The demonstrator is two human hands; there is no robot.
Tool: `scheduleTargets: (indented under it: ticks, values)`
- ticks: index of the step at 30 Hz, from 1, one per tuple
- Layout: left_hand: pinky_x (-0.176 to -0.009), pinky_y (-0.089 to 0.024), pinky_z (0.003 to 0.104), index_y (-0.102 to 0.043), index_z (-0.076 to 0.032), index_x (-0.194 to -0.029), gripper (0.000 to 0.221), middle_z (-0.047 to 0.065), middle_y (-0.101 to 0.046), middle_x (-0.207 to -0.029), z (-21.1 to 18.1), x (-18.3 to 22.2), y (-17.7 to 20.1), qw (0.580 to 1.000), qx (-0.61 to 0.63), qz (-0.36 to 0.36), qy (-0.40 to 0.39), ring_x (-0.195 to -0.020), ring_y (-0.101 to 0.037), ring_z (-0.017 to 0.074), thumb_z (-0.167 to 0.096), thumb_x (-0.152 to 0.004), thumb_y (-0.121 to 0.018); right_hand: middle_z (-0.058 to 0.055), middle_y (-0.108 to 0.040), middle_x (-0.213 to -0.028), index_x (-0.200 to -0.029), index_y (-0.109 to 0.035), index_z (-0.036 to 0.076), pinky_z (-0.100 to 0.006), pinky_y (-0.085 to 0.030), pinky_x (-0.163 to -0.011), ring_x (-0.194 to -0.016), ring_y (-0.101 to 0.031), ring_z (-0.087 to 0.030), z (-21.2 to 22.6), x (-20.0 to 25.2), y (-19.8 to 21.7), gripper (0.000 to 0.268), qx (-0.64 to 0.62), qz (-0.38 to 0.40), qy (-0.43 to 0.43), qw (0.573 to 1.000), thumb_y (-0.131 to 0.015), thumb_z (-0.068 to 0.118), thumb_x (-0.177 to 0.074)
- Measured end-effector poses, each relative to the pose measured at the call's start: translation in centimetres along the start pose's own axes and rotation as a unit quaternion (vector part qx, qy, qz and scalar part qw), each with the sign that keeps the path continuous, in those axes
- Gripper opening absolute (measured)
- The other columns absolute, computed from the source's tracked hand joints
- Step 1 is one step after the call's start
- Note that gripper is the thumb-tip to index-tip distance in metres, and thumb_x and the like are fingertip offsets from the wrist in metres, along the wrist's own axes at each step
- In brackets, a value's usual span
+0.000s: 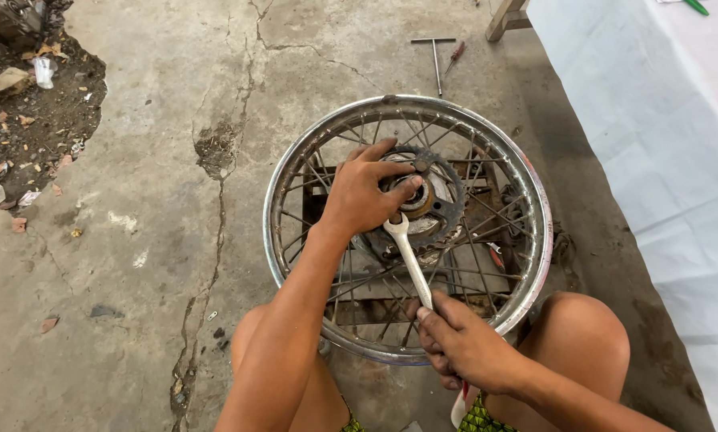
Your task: Loosening or tightening bolts on a motorcycle wheel sprocket using a wrench
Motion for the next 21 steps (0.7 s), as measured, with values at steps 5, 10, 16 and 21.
scheduleTargets:
  ticks: [5,10,16,21]
  values:
    - [-0.096,-0.052,0.044,-0.083,-0.013,-0.097,0.034,0.011,-0.062,-0.142,0.2,0.0,-0.3,1.000,-0.002,-0.020,-0.017,-0.115,-0.062,0.0321,-0.042,-0.079,-0.083,-0.009,-0.043,-0.071,-0.122,-0.054,0.006,-0.030,-0.033,-0.035,-0.046,-0.037,-0.016,0.0,-0.3,0.7,0.020,0.027,0.001,0.006,1.000,-0.043,0.019,-0.110]
    - [-0.093,-0.053,0.047,-0.080,-0.016,-0.098,0.038,0.011,-0.059,-0.142,0.4,0.2,-0.9,0.999,-0.018,-0.026,-0.023,-0.117,-0.058,0.0354,-0.042,-0.072,-0.090,-0.009,-0.046,-0.072,-0.118,-0.052,0.005,-0.030,-0.033,-0.034,-0.046,-0.038,-0.015,-0.2,-0.4,2.0,0.016,0.045,0.022,0.008,0.999,-0.044,0.016,-0.110]
    - [-0.091,-0.054,0.045,-0.080,-0.015,-0.098,0.026,0.012,-0.060,-0.139,-0.2,0.3,-0.5,0.998,-0.008,-0.042,-0.049,-0.114,-0.061,0.0341,-0.024,-0.074,-0.080,-0.010,-0.048,-0.073,-0.123,-0.052,0.007,-0.030,-0.035,-0.034,-0.046,-0.041,-0.017,-0.3,-0.6,2.5,0.017,0.068,0.022,0.003,0.997,-0.044,0.014,-0.109]
    - [-0.104,-0.047,0.047,-0.080,-0.013,-0.105,0.021,0.016,-0.064,-0.139,-0.4,0.5,0.3,0.998,0.011,-0.051,-0.034,-0.124,-0.062,0.0323,-0.023,-0.088,-0.074,-0.008,-0.043,-0.071,-0.125,-0.052,0.006,-0.031,-0.037,-0.036,-0.048,-0.040,-0.017,-0.1,-0.7,2.4,0.020,0.031,0.057,0.020,0.998,-0.044,0.014,-0.108]
Point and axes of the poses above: each hand's wrist, its own x-axis away from the middle knuckle, its own y-axis out of the back of the hand, z = x × y, the point moved 8 cm from there along -x, towards the middle knuckle
